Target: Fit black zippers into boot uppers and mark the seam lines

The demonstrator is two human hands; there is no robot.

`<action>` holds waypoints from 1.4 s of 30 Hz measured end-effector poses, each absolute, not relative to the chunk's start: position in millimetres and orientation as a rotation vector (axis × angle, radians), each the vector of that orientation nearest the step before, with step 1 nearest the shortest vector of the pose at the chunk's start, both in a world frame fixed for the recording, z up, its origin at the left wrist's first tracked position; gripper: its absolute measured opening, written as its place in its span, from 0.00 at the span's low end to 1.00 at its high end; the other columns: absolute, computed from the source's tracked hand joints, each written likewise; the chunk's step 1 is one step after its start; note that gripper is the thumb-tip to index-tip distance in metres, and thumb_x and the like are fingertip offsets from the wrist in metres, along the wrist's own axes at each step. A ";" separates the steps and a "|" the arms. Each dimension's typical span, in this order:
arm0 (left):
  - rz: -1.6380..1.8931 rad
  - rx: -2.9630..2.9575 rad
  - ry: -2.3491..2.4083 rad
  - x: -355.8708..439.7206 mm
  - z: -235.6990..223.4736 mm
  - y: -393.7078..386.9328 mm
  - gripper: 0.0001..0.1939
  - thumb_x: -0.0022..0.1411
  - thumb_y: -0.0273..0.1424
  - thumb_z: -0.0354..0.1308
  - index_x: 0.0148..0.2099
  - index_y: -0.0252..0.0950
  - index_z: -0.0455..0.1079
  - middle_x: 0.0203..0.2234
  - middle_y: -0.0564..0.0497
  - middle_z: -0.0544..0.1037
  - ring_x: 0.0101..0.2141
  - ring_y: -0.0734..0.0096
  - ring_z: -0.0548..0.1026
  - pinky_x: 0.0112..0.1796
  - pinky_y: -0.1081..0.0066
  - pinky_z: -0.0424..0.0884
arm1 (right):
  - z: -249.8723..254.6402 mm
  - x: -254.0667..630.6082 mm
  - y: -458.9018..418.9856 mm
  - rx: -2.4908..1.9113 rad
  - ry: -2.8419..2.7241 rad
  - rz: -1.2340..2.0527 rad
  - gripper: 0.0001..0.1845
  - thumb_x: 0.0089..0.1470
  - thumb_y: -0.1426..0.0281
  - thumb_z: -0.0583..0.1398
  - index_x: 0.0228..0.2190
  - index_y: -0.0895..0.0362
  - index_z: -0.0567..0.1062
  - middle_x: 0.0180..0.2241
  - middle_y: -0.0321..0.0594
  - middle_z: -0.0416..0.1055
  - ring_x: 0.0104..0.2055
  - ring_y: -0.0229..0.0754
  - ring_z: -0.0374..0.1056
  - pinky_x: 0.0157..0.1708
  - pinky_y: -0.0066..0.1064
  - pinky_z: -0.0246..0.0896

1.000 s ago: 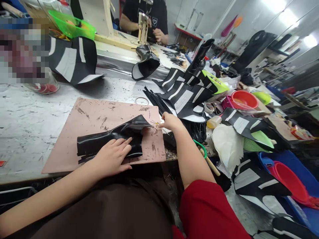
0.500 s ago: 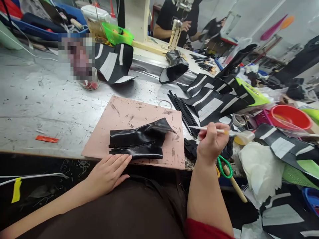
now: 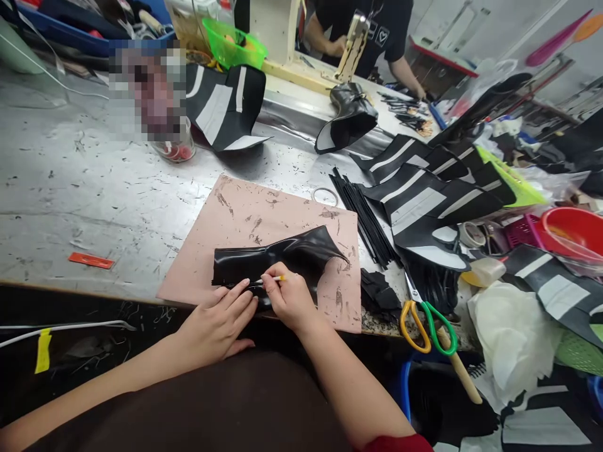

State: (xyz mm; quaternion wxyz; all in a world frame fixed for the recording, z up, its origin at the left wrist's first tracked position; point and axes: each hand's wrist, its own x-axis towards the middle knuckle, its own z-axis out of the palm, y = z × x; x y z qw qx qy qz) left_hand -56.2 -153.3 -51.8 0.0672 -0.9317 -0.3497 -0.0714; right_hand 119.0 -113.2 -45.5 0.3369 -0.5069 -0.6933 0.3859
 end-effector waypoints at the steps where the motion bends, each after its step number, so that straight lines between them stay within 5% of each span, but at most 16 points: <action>1: -0.209 -2.807 -1.044 -56.2 -51.8 -153.1 0.28 0.56 0.48 0.51 0.49 0.31 0.66 0.45 0.42 0.72 0.53 0.53 0.62 0.47 0.62 0.58 | -44.3 118.8 -114.2 -1.319 -1.836 0.987 0.09 0.57 0.66 0.51 0.28 0.55 0.66 0.23 0.36 0.69 0.24 0.35 0.66 0.25 0.25 0.61; 42: -0.240 -2.816 -1.003 -57.1 -53.1 -150.5 0.24 0.57 0.45 0.51 0.48 0.32 0.68 0.45 0.41 0.72 0.52 0.52 0.64 0.45 0.62 0.59 | -40.7 118.4 -118.5 -1.333 -1.928 0.918 0.10 0.57 0.66 0.50 0.28 0.55 0.67 0.24 0.38 0.71 0.24 0.36 0.68 0.25 0.25 0.63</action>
